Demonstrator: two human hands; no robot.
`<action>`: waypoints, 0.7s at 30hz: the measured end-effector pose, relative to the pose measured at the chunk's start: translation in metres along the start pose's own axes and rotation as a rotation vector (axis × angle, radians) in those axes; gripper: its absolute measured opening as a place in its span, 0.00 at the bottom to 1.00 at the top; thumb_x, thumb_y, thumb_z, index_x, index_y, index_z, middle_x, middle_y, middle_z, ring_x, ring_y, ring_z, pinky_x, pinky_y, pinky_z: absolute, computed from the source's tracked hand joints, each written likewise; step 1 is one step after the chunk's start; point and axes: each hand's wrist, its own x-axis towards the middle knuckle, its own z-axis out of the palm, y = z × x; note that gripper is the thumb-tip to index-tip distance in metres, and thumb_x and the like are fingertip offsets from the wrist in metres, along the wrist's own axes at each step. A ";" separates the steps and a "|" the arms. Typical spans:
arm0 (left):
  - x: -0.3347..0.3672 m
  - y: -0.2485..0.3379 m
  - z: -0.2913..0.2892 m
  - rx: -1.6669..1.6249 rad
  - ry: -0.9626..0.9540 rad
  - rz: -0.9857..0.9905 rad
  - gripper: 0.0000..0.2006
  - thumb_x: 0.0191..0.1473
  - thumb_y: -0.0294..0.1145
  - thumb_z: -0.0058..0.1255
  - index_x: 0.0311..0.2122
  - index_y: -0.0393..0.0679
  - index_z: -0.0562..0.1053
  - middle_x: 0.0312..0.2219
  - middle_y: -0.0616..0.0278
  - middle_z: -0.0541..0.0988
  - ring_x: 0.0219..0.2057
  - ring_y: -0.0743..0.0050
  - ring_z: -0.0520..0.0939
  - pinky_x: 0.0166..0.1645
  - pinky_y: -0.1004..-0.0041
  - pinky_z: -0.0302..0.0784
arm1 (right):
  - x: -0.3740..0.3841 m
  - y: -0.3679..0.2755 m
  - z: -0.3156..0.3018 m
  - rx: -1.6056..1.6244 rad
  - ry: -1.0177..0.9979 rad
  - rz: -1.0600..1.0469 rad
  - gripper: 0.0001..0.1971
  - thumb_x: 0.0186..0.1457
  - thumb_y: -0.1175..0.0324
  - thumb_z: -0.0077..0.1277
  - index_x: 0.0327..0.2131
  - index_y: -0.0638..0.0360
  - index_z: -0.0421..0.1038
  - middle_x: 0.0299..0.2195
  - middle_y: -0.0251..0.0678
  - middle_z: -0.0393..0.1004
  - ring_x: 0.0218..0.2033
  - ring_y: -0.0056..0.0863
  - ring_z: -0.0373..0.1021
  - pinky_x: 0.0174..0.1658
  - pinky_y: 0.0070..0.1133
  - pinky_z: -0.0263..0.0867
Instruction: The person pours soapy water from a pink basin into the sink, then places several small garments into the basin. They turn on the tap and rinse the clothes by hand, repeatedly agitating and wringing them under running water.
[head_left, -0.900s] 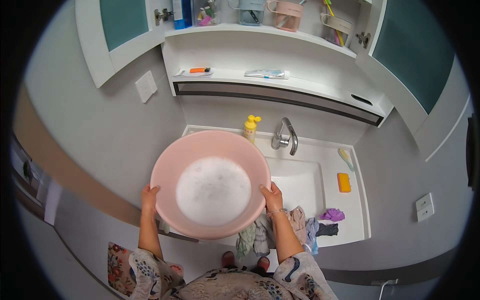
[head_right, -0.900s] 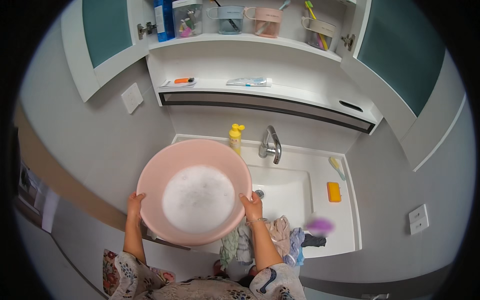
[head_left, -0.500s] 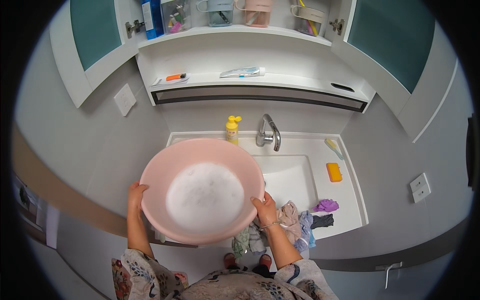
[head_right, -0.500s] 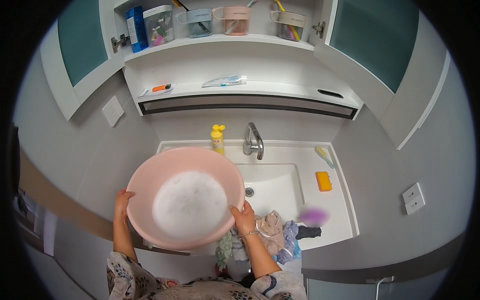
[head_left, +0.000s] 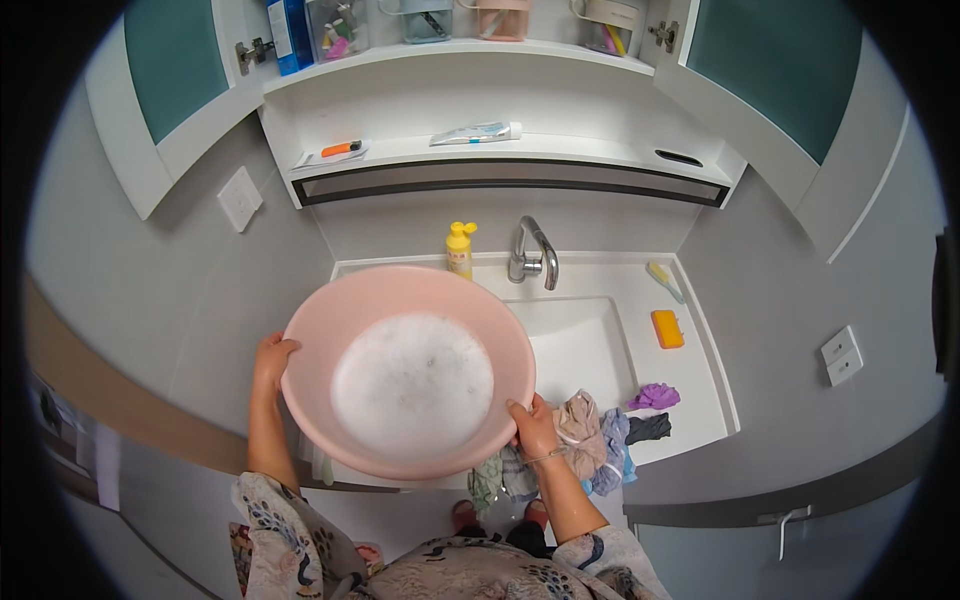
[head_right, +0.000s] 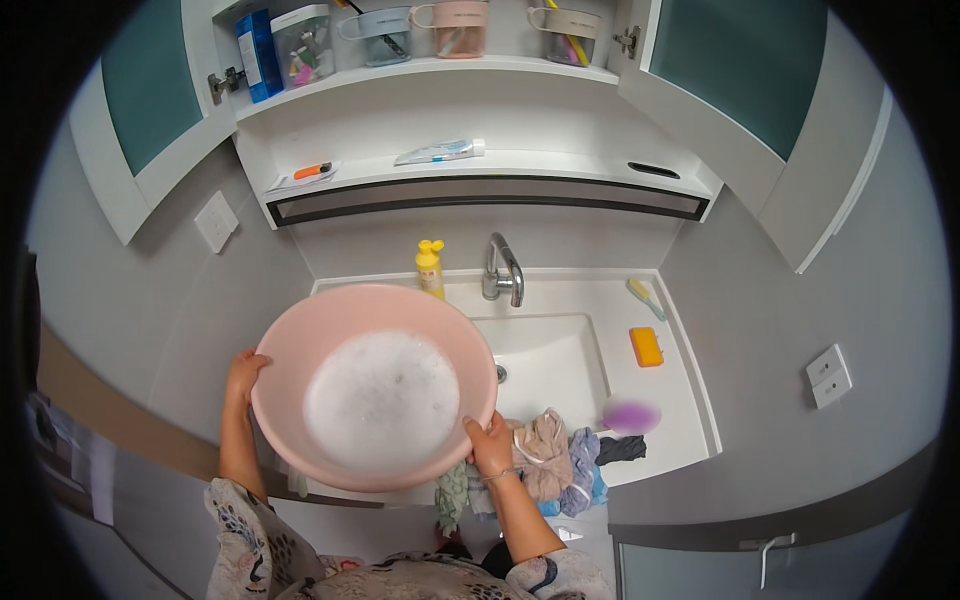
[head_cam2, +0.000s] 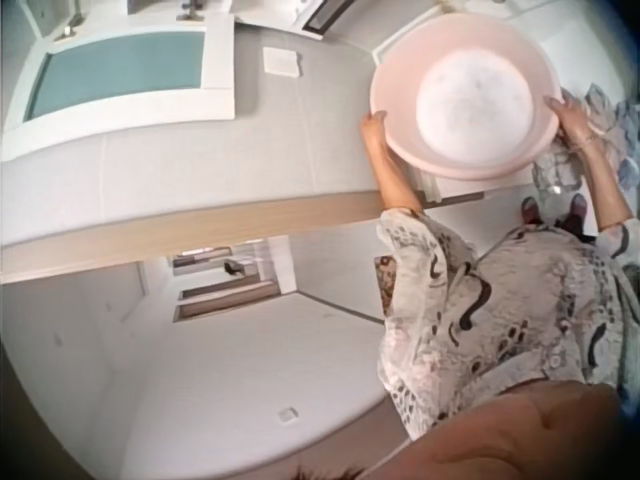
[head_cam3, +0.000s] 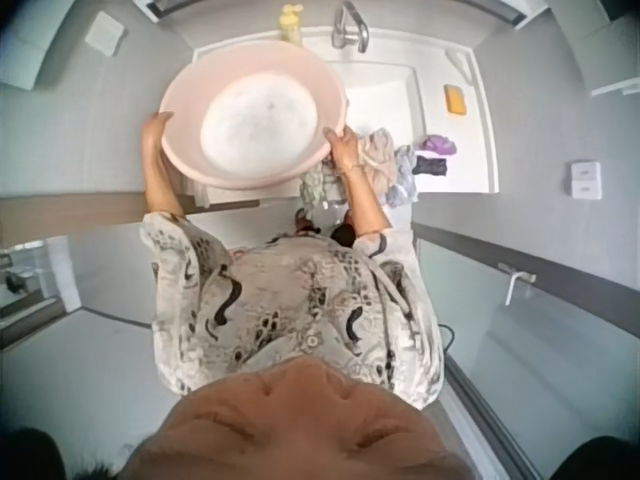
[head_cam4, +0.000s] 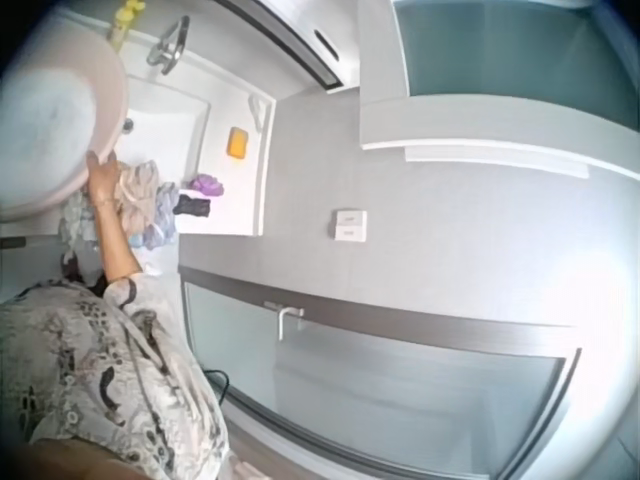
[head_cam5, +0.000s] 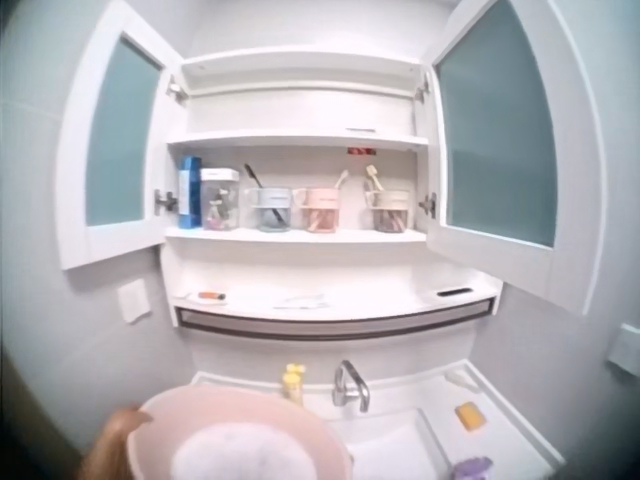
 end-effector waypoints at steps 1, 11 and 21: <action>0.004 0.003 -0.001 0.006 -0.004 0.003 0.13 0.41 0.22 0.46 0.36 0.30 0.72 0.25 0.54 0.77 0.21 0.69 0.78 0.26 0.72 0.75 | -0.004 0.001 0.001 0.015 -0.013 0.014 0.14 0.51 0.70 0.49 0.40 0.66 0.62 0.18 0.34 0.69 0.09 0.17 0.58 0.10 0.15 0.53; 0.010 0.045 0.016 -0.008 -0.056 0.059 0.12 0.41 0.23 0.45 0.34 0.32 0.72 0.24 0.56 0.77 0.20 0.70 0.77 0.28 0.74 0.74 | -0.018 0.028 -0.006 0.021 -0.031 0.101 0.11 0.51 0.69 0.48 0.36 0.65 0.62 0.17 0.34 0.68 0.09 0.19 0.60 0.09 0.15 0.55; 0.010 0.071 0.041 -0.007 -0.128 0.124 0.11 0.41 0.23 0.45 0.32 0.32 0.73 0.23 0.58 0.76 0.20 0.73 0.76 0.28 0.76 0.73 | -0.029 0.050 -0.016 0.139 -0.068 0.204 0.08 0.54 0.68 0.46 0.35 0.61 0.61 0.16 0.32 0.65 0.10 0.19 0.59 0.10 0.16 0.53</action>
